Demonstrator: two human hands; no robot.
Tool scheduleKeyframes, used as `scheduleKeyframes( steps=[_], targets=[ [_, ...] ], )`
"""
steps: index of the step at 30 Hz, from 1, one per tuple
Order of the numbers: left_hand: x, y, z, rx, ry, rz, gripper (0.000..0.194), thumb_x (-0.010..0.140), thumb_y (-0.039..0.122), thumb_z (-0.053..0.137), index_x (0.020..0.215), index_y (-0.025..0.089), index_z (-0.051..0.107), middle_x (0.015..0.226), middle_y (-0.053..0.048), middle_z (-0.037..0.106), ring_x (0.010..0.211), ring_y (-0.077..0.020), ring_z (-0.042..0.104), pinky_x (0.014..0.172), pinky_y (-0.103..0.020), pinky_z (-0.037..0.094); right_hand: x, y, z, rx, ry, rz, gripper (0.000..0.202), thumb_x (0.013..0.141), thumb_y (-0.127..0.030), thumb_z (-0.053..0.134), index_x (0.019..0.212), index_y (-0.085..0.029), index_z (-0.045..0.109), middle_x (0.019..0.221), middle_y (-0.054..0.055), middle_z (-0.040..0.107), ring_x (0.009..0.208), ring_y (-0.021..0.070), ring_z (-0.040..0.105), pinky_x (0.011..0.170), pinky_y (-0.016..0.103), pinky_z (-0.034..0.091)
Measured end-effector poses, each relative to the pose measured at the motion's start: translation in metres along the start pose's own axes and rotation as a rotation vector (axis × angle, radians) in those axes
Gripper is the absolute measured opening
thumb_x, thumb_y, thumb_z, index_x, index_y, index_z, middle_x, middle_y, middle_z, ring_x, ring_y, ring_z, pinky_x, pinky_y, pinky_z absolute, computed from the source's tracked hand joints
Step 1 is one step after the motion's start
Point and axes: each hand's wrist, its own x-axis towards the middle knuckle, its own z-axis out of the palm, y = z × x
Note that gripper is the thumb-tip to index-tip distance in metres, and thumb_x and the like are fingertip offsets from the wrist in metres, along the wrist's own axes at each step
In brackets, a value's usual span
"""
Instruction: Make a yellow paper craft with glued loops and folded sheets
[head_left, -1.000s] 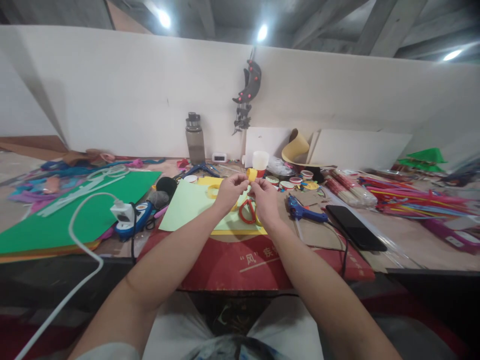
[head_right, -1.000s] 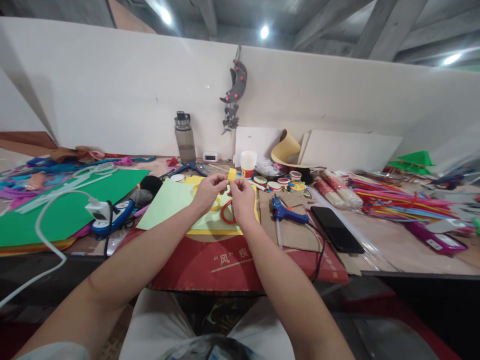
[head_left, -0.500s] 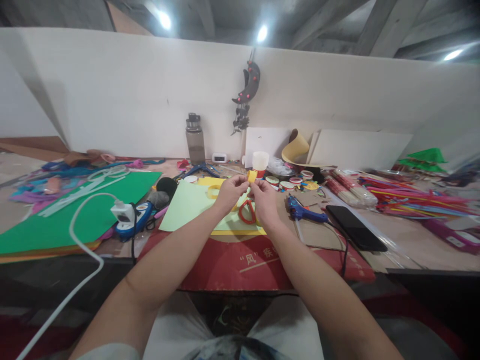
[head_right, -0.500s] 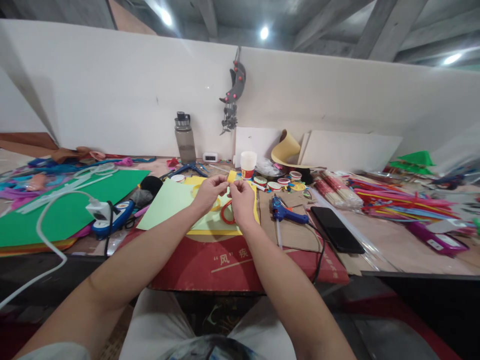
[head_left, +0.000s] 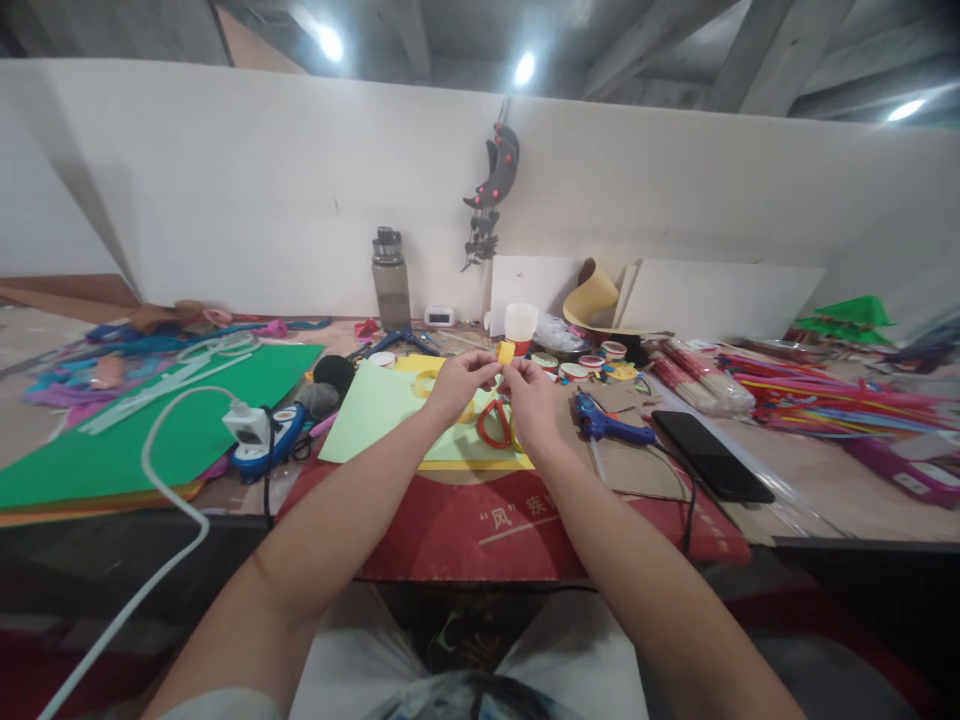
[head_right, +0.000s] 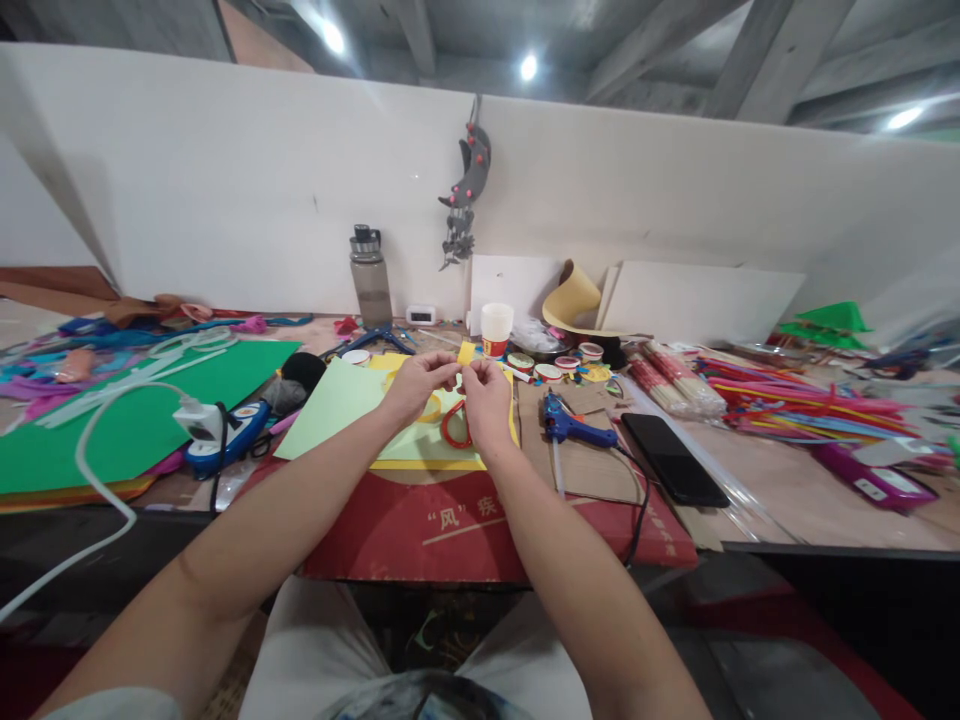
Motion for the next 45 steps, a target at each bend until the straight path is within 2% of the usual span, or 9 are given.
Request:
scheduleKeyframes(
  steps=[5,16,45],
  targets=[
    [0.0010,-0.0013,-0.0007,0.042,0.039,0.017,0.021,0.066,0.032,0.074,0.072,0.015,0.064,0.060,0.002,0.056,0.055,-0.0085,0.048,0.057,-0.024,0.039,-0.0001,0.0028,0.0000,-0.057,0.011,-0.016,0.020,0.074,-0.039,0.061,0.076,-0.021,0.052,0.067,-0.005,0.053,0.061,0.0103,0.048,0.061,0.025,0.044],
    [0.0015,-0.0018,-0.0017,0.049,0.009,0.006,0.020,0.068,0.032,0.070,0.072,0.014,0.062,0.057,0.002,0.056,0.054,-0.0083,0.048,0.057,-0.023,0.039,-0.0040,-0.0031,0.0024,0.028,0.006,-0.013,0.014,0.072,-0.031,0.063,0.074,-0.021,0.053,0.067,-0.005,0.052,0.060,0.0100,0.048,0.061,0.025,0.042],
    [0.0016,-0.0051,-0.0009,0.046,0.019,0.012,0.019,0.068,0.031,0.069,0.076,0.014,0.064,0.058,0.003,0.056,0.052,-0.0079,0.049,0.054,-0.023,0.040,-0.0012,0.0046,0.0025,0.065,-0.001,0.023,0.015,0.071,-0.032,0.063,0.075,-0.021,0.054,0.069,-0.005,0.054,0.060,0.0101,0.051,0.061,0.025,0.043]
  ],
)
